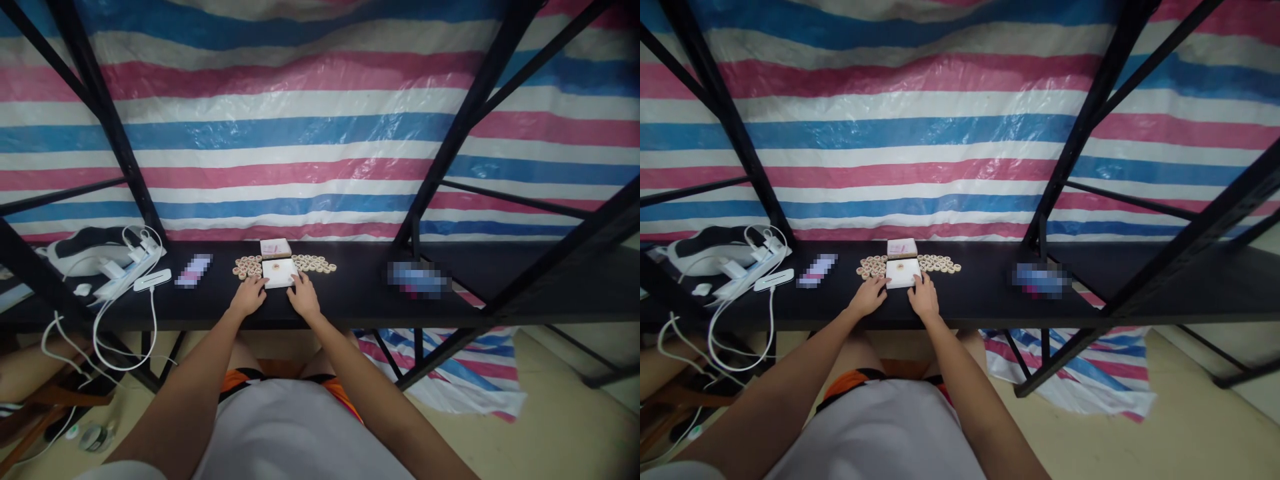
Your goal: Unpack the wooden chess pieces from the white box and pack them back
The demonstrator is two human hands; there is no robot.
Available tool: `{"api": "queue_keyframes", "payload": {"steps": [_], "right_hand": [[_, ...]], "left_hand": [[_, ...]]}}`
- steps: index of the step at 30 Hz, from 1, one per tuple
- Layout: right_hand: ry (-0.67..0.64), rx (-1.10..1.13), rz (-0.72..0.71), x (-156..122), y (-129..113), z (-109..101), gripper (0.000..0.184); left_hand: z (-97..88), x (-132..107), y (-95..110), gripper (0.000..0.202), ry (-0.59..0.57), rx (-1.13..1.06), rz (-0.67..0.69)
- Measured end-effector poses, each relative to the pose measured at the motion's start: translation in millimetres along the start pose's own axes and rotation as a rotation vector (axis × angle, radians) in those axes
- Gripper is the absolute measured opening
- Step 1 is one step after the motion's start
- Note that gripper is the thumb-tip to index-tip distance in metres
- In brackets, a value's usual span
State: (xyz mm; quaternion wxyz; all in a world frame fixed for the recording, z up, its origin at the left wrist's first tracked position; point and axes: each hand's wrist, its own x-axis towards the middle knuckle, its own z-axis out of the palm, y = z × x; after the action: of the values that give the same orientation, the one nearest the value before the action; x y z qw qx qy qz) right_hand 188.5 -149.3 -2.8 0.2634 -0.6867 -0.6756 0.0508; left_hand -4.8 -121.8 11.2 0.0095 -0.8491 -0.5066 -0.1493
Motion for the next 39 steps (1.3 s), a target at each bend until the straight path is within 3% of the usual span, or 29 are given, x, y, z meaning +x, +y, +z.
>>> {"api": "queue_keyframes", "payload": {"steps": [39], "right_hand": [[-0.002,-0.134,-0.040,-2.9,-5.4,3.1,0.043]], "left_hand": [[4.2,-0.2,-4.8,0.040,0.055,-0.018,0.050]]}}
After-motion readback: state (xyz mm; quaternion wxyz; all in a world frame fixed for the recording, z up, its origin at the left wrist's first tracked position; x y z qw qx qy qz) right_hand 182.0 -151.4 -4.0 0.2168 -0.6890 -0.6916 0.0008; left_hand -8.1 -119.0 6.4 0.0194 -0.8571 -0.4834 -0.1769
